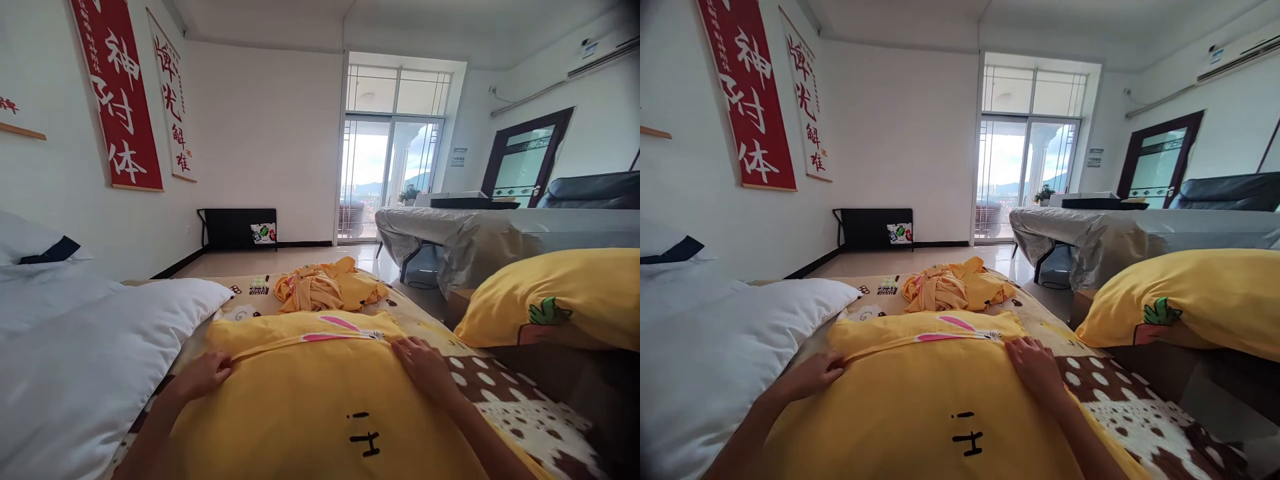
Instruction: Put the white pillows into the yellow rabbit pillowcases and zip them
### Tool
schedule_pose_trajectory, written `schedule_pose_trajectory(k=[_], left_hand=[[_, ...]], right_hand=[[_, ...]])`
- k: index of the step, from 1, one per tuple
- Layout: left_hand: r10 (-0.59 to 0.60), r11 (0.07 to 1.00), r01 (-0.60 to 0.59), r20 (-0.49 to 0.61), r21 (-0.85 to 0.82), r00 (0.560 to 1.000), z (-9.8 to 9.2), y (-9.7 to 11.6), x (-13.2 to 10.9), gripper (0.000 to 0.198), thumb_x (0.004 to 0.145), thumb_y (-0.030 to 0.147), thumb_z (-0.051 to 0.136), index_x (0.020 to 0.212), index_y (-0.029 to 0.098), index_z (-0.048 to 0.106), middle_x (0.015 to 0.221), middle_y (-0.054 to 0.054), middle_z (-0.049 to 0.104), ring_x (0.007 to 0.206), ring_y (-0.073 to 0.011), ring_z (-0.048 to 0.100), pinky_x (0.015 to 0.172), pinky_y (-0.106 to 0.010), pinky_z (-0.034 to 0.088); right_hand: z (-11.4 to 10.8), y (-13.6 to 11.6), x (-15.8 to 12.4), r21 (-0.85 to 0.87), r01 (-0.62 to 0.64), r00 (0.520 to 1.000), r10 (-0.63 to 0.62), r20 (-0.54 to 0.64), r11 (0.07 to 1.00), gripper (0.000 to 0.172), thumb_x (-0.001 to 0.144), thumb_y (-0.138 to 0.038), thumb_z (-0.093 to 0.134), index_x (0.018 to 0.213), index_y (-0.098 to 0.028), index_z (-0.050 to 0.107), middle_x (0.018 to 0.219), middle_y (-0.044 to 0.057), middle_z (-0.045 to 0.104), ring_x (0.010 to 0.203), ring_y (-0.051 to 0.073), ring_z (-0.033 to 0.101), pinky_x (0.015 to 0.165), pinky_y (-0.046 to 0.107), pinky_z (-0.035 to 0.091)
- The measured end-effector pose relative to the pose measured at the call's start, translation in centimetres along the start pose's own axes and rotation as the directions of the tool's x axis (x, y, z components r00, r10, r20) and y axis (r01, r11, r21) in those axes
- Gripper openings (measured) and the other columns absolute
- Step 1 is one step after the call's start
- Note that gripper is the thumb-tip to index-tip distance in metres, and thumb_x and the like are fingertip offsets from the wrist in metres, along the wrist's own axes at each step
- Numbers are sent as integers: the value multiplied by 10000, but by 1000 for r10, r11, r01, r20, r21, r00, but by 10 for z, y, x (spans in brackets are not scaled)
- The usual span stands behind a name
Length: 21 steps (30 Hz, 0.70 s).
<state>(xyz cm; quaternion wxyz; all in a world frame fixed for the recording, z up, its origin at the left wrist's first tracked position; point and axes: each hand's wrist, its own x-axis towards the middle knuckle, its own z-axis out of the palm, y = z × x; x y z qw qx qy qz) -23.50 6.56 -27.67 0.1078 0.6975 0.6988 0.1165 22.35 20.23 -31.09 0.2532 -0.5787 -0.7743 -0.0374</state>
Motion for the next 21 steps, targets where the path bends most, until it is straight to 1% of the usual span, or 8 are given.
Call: schedule_pose_trajectory(k=[4, 6, 8, 10, 12, 16, 18, 21], left_hand=[[137, 989, -143, -192, -20, 972, -30, 56, 6, 210, 808, 227, 373, 733, 199, 566, 859, -33, 619, 799, -166, 576, 753, -264, 417], [200, 973, -223, -277, -54, 940, -38, 88, 30, 227, 804, 196, 376, 822, 204, 602, 909, -29, 651, 857, -162, 598, 805, -256, 429], [192, 972, -226, -333, -66, 923, -34, 115, 63, 287, 817, 166, 368, 956, 192, 618, 1028, -50, 671, 972, -166, 607, 879, -261, 429], [133, 983, -169, -369, -65, 920, -16, 131, 94, 353, 859, 164, 338, 1109, 156, 588, 1198, -94, 628, 1117, -178, 570, 964, -292, 405], [89, 991, -120, -368, -61, 925, 15, 135, 115, 396, 898, 194, 321, 1228, 125, 528, 1331, -127, 541, 1246, -196, 485, 1033, -348, 365], [63, 997, -75, -313, -26, 948, 80, 122, 120, 415, 923, 237, 344, 1301, 149, 491, 1397, -112, 481, 1331, -189, 391, 1100, -401, 296], [72, 997, -72, -312, 13, 947, 97, 116, 118, 427, 930, 253, 342, 1325, 162, 475, 1418, -95, 457, 1348, -178, 365, 1115, -393, 277], [85, 996, -75, -308, 46, 947, 100, 112, 120, 442, 936, 277, 330, 1342, 168, 463, 1430, -75, 445, 1354, -168, 352, 1117, -374, 278]], right_hand=[[-24, -53, 28, 30, 73, 990, -68, -127, 997, 373, 933, -384, 342, 1050, -183, 633, 1150, 105, 638, 1112, 250, 548, 942, 400, 382], [-30, -96, 45, 66, 176, 978, -167, -125, 982, 379, 956, -375, 309, 1082, -187, 613, 1176, 94, 630, 1115, 223, 546, 957, 376, 367], [-28, -139, 59, 87, 250, 966, -242, -85, 964, 359, 962, -348, 310, 1127, -192, 589, 1192, 90, 624, 1116, 204, 546, 963, 359, 356], [-15, -170, 67, 88, 282, 959, -280, -32, 955, 351, 958, -318, 330, 1202, -189, 547, 1271, 102, 578, 1202, 196, 491, 1002, 360, 319], [10, -184, 67, 84, 244, 967, -249, 49, 966, 400, 952, -328, 348, 1286, -162, 493, 1351, 139, 511, 1286, 218, 417, 1038, 397, 280], [66, -175, 48, 76, 150, 971, -161, 177, 986, 513, 956, -377, 313, 1363, -86, 429, 1412, 196, 432, 1347, 263, 340, 1085, 445, 206], [80, -169, 41, 66, 139, 975, -148, 168, 988, 542, 959, -393, 283, 1387, -83, 403, 1446, 191, 384, 1374, 263, 292, 1105, 440, 162], [82, -168, 40, 41, 120, 974, -126, 190, 992, 556, 954, -413, 271, 1400, -102, 389, 1470, 177, 350, 1386, 255, 266, 1108, 436, 151]])
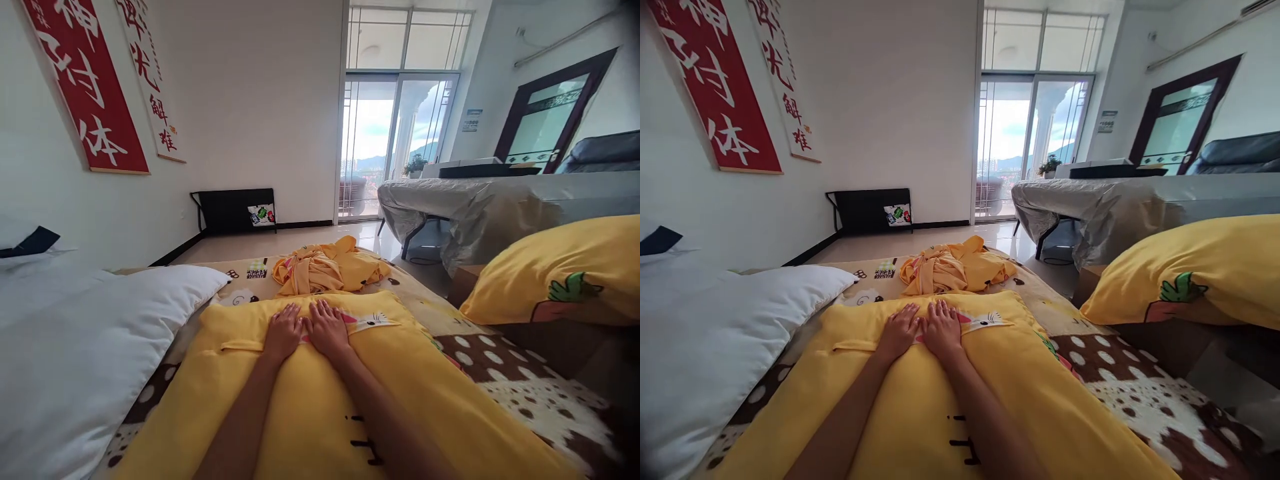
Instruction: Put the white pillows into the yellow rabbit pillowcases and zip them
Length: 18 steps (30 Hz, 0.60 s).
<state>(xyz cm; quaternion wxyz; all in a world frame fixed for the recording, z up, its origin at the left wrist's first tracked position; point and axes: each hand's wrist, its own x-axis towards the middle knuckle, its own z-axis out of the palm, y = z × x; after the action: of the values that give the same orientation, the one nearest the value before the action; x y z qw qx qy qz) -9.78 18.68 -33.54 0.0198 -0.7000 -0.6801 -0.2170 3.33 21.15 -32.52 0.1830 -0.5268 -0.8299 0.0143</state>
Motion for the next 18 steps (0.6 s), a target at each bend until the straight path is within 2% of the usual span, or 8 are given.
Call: schedule_pose_trajectory(k=[4, 7, 13, 15, 18], left_hand=[[-16, 1000, 16, 14, 20, 1000, -9, -19, 3, 450, 949, 319, 287, 1346, 211, 467, 1446, -53, 423, 1363, -180, 339, 1125, -405, 260], [-100, 993, 98, 33, 68, 994, -19, -59, -7, 477, 955, 366, 251, 1373, 228, 434, 1465, -54, 390, 1375, -190, 318, 1126, -442, 244], [-282, 955, 272, 74, 116, 957, -33, -156, -57, 516, 948, 400, 224, 1431, 251, 330, 1508, -32, 311, 1398, -213, 265, 1116, -494, 243], [-304, 949, 296, 65, 108, 951, -32, -176, -75, 538, 945, 377, 209, 1449, 206, 295, 1502, -59, 324, 1388, -218, 291, 1101, -467, 291], [-278, 958, 275, 23, 79, 960, -29, -190, -91, 559, 937, 373, 195, 1432, 151, 330, 1478, -78, 367, 1368, -208, 332, 1100, -391, 316]], right_hand=[[-18, 7, 5, -28, 5, 1000, -4, 27, 1000, 556, 950, -446, 254, 1378, -133, 421, 1459, 158, 378, 1377, 234, 288, 1102, 426, 167], [-30, 29, 4, -69, -59, 997, 62, 47, 996, 573, 945, -482, 235, 1371, -154, 433, 1464, 148, 373, 1382, 238, 281, 1097, 449, 175], [-37, 97, -7, -88, -182, 977, 191, 99, 979, 600, 941, -510, 179, 1423, -202, 361, 1500, 71, 327, 1396, 208, 251, 1114, 452, 176], [-35, 117, -13, -71, -239, 962, 246, 120, 968, 598, 941, -504, 172, 1441, -217, 327, 1516, 44, 293, 1406, 191, 229, 1124, 439, 181], [-29, 141, -22, -54, -262, 956, 267, 121, 964, 593, 945, -469, 158, 1462, -207, 284, 1530, 29, 257, 1416, 172, 198, 1137, 412, 176]])
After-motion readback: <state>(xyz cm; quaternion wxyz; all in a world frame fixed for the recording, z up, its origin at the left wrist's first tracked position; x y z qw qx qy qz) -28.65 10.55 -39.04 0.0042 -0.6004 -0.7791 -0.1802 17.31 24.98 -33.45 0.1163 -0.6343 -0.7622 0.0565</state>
